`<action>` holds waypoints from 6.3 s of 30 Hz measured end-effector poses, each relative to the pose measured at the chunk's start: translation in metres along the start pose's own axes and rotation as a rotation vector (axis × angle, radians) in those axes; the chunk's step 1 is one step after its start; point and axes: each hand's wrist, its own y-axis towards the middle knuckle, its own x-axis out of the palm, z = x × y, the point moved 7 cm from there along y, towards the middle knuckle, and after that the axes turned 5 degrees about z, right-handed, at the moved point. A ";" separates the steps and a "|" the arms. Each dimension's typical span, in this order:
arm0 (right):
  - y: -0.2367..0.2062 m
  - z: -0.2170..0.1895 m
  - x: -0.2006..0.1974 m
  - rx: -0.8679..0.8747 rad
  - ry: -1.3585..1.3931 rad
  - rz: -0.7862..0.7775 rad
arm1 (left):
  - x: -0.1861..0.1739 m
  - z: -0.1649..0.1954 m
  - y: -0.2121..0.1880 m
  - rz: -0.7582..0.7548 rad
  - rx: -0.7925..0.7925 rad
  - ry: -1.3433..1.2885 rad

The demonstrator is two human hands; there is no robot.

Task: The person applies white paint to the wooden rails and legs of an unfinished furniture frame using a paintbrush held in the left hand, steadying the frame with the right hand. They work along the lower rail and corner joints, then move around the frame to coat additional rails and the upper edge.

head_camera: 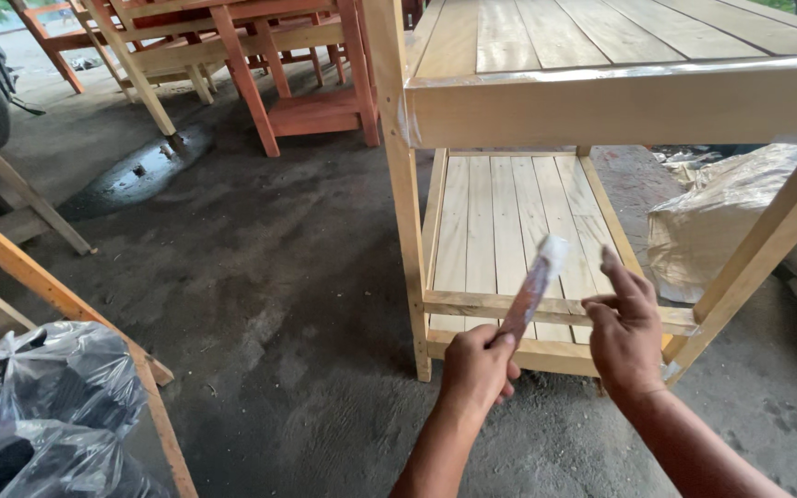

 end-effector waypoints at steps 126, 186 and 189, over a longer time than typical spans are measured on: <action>-0.063 0.048 0.188 -0.682 -1.474 -0.834 | -0.073 -0.121 -0.010 0.276 -0.346 -0.146; -0.061 0.040 0.179 -0.734 -1.381 -0.812 | -0.075 -0.121 -0.009 0.299 -0.350 -0.159; -0.063 0.045 0.182 -0.687 -1.362 -0.871 | -0.075 -0.118 -0.009 0.297 -0.359 -0.146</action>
